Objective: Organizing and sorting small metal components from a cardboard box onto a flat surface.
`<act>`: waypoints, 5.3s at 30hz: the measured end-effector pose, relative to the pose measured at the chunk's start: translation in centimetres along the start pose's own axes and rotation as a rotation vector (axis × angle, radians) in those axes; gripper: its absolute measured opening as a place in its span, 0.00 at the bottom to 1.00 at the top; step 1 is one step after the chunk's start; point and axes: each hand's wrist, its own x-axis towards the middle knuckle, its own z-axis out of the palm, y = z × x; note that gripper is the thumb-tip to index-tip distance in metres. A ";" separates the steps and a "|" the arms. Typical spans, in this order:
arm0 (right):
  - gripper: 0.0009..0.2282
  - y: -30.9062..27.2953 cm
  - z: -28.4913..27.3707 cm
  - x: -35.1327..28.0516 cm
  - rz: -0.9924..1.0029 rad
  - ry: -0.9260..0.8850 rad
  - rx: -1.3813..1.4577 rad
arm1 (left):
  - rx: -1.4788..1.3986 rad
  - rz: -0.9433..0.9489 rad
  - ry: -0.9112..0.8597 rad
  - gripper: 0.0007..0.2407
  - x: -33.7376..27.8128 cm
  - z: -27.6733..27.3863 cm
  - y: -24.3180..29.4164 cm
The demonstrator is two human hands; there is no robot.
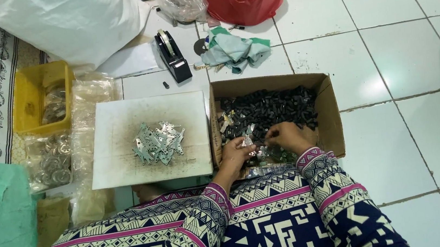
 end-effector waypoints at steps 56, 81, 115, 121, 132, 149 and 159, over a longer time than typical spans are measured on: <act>0.11 -1.3 0.6 -0.1 0.110 0.004 0.322 | 0.085 0.019 0.015 0.36 -2.5 1.9 3.6; 0.17 -25.8 10.3 -5.0 -0.145 0.007 0.990 | 0.082 0.307 0.329 0.19 -14.1 -11.7 18.9; 0.09 -10.6 -4.7 -11.2 -0.007 0.011 -0.473 | 1.080 0.731 -0.276 0.07 -8.6 2.7 9.0; 0.16 -3.8 0.7 -3.7 0.152 -0.139 -0.349 | 1.248 0.487 -0.333 0.10 -8.6 4.2 8.2; 0.14 -8.5 -4.8 -6.7 0.181 -0.111 -0.657 | 1.249 0.216 -0.353 0.11 -15.4 7.0 16.9; 0.14 -3.6 1.2 -2.1 -0.144 -0.074 -0.694 | 1.551 -0.080 -0.474 0.16 -5.4 6.0 6.8; 0.19 -4.1 0.1 -2.7 0.021 -0.204 -0.478 | 1.483 -0.133 -0.416 0.19 -5.6 4.9 6.8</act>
